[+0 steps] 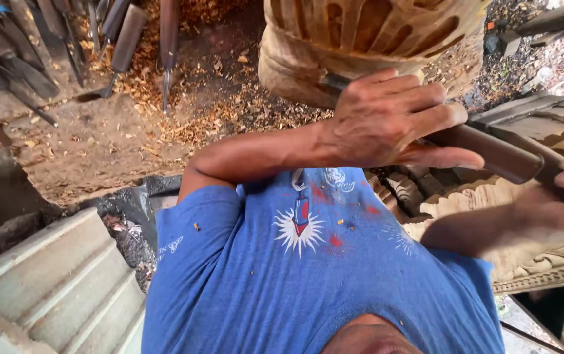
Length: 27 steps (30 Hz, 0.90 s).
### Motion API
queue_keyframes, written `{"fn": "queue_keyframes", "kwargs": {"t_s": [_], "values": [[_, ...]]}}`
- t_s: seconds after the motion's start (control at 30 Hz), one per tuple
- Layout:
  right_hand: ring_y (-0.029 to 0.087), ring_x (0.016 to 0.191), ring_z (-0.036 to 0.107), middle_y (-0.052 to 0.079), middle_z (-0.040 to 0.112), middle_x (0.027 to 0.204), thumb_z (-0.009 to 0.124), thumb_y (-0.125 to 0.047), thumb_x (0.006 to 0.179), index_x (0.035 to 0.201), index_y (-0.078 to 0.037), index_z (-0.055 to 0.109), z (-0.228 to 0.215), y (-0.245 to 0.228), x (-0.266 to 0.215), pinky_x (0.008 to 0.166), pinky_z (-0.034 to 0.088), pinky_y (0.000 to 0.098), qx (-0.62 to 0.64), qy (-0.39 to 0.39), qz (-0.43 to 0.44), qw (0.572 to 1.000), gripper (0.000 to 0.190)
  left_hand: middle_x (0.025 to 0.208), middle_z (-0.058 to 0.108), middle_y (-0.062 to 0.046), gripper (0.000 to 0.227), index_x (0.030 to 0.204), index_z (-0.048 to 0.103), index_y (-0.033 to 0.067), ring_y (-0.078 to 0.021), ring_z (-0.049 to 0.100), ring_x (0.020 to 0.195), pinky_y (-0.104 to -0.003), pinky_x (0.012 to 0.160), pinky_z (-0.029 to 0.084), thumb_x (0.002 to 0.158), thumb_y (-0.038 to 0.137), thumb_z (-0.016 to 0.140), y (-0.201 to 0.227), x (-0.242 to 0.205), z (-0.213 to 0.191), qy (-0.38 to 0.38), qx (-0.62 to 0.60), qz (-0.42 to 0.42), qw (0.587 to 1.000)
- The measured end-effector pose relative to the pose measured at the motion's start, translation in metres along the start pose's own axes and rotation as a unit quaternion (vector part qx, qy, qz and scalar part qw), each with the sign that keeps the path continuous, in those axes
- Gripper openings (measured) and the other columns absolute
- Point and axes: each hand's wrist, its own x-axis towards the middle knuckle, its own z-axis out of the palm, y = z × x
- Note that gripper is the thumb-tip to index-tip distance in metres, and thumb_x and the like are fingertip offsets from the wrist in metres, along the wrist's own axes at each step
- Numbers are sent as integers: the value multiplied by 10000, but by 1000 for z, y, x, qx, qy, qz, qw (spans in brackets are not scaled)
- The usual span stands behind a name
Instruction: The person carves a wooden object with a chisel and a hammer, striking the tool repeatedly to remove wood shavings while rotating the object.
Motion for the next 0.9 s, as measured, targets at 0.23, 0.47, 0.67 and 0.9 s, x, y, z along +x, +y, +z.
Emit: {"fn": "queue_keyframes", "kwargs": {"t_s": [0.23,0.47,0.67,0.9], "values": [[239,831,598,73,604,929,783,-250,1007,1027,-99,607,10,19,-21,789,526,353,-73,11,-9,997,232,880,598,11,472,996,685,152,-163,630,776,-318,729,515,945,615,755,-7,4,-3,16,18,0,1000],[251,845,611,95,633,949,819,-248,982,1028,-76,609,67,-42,-33,831,537,378,-135,-42,-17,990,276,845,578,7,502,960,667,135,-169,634,762,-324,708,512,956,625,773,-7,4,-11,18,11,5,1000],[262,858,622,114,659,967,851,-247,961,1029,-55,610,113,-98,-42,866,546,399,-296,-210,-22,932,314,827,576,-15,482,943,637,120,-181,628,757,-339,704,512,941,592,734,-13,4,-24,-5,13,7,1000],[262,1199,690,116,674,1290,799,-262,1010,1336,-30,608,195,-90,-38,998,597,403,283,-227,296,884,443,909,719,-35,497,1095,692,139,-204,729,830,-326,734,578,955,610,772,-13,-59,-74,21,-25,-61,998]]}}
